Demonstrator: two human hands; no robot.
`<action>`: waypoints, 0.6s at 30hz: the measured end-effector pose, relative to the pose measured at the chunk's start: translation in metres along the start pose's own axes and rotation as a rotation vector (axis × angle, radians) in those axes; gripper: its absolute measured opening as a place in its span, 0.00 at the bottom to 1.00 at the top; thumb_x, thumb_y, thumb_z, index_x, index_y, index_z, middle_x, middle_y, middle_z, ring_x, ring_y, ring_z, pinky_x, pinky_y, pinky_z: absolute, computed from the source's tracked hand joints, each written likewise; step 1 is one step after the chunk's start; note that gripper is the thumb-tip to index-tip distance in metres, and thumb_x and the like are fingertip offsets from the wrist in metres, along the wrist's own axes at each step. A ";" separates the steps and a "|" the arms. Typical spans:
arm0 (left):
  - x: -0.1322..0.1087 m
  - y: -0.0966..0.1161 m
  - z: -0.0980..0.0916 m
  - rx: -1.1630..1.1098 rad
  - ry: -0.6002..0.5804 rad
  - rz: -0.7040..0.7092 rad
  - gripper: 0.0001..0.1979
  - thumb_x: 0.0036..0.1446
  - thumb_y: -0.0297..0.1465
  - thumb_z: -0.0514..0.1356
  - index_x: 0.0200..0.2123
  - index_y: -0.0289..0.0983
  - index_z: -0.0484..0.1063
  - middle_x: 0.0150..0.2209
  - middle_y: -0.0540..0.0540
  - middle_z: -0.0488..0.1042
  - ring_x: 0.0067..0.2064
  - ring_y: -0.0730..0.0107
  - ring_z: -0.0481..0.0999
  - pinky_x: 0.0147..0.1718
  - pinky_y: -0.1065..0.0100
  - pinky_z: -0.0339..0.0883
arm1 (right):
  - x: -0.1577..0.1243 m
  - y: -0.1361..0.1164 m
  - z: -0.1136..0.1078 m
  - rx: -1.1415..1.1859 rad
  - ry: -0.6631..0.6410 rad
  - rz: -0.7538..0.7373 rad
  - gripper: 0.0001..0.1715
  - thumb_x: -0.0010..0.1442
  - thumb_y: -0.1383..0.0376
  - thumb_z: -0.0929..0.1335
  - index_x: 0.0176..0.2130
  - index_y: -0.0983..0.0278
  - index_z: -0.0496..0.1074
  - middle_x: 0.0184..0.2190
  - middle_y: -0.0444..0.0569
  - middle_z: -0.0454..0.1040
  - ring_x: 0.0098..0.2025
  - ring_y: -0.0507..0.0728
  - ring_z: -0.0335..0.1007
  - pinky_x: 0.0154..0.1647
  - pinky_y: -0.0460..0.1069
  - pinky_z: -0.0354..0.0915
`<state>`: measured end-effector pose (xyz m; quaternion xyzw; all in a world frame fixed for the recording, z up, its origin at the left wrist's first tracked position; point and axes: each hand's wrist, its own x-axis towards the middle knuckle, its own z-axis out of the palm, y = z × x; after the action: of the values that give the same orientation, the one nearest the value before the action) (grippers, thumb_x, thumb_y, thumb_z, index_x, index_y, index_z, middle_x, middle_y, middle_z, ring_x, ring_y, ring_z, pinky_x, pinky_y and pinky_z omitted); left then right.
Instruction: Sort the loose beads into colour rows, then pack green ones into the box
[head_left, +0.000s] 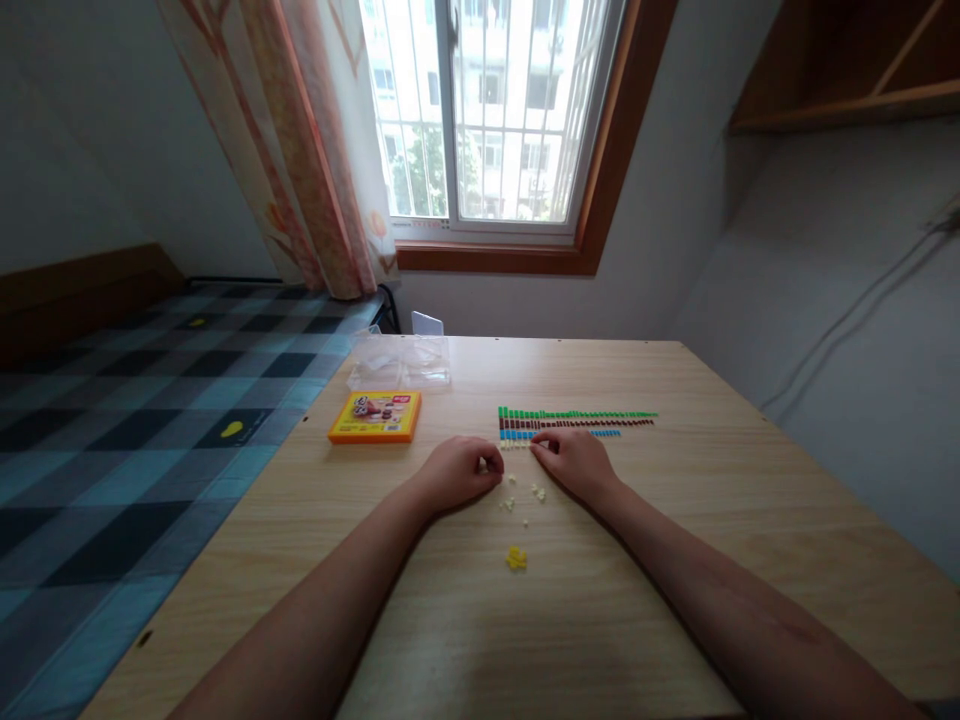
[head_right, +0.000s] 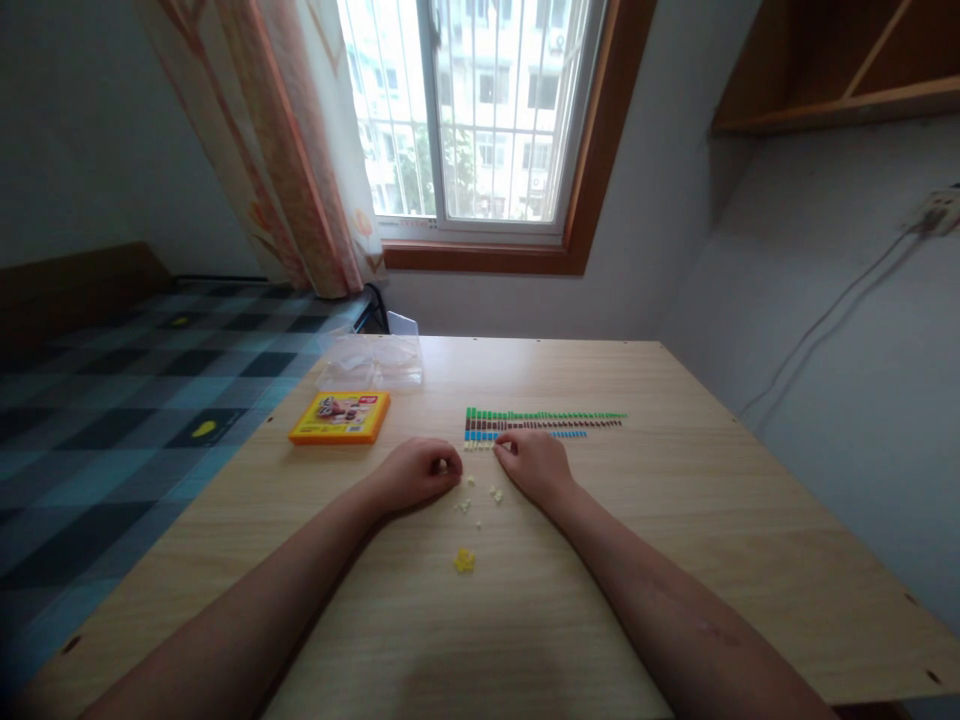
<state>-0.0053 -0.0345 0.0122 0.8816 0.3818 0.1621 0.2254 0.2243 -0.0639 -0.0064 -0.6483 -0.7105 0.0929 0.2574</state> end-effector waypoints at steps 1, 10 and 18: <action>0.000 0.000 0.000 -0.002 0.000 0.001 0.06 0.52 0.26 0.62 0.31 0.39 0.81 0.31 0.51 0.80 0.31 0.71 0.74 0.33 0.72 0.63 | 0.000 0.000 0.000 0.013 0.010 -0.002 0.10 0.61 0.60 0.69 0.39 0.56 0.83 0.31 0.44 0.81 0.32 0.55 0.74 0.32 0.47 0.60; 0.000 0.001 -0.001 -0.012 0.015 0.012 0.07 0.52 0.25 0.61 0.31 0.38 0.81 0.31 0.50 0.80 0.32 0.71 0.74 0.33 0.72 0.64 | -0.005 0.007 0.005 0.105 0.006 -0.201 0.09 0.61 0.64 0.69 0.38 0.59 0.82 0.31 0.45 0.81 0.32 0.54 0.74 0.34 0.47 0.62; 0.000 -0.001 -0.003 -0.031 0.052 0.047 0.08 0.53 0.23 0.60 0.31 0.37 0.80 0.31 0.49 0.79 0.32 0.71 0.74 0.35 0.71 0.66 | -0.011 0.001 -0.001 0.166 -0.109 -0.407 0.11 0.63 0.67 0.68 0.40 0.59 0.82 0.34 0.46 0.81 0.34 0.52 0.74 0.37 0.45 0.63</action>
<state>-0.0073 -0.0334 0.0139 0.8821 0.3643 0.1960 0.2253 0.2255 -0.0749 -0.0090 -0.4621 -0.8296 0.1319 0.2844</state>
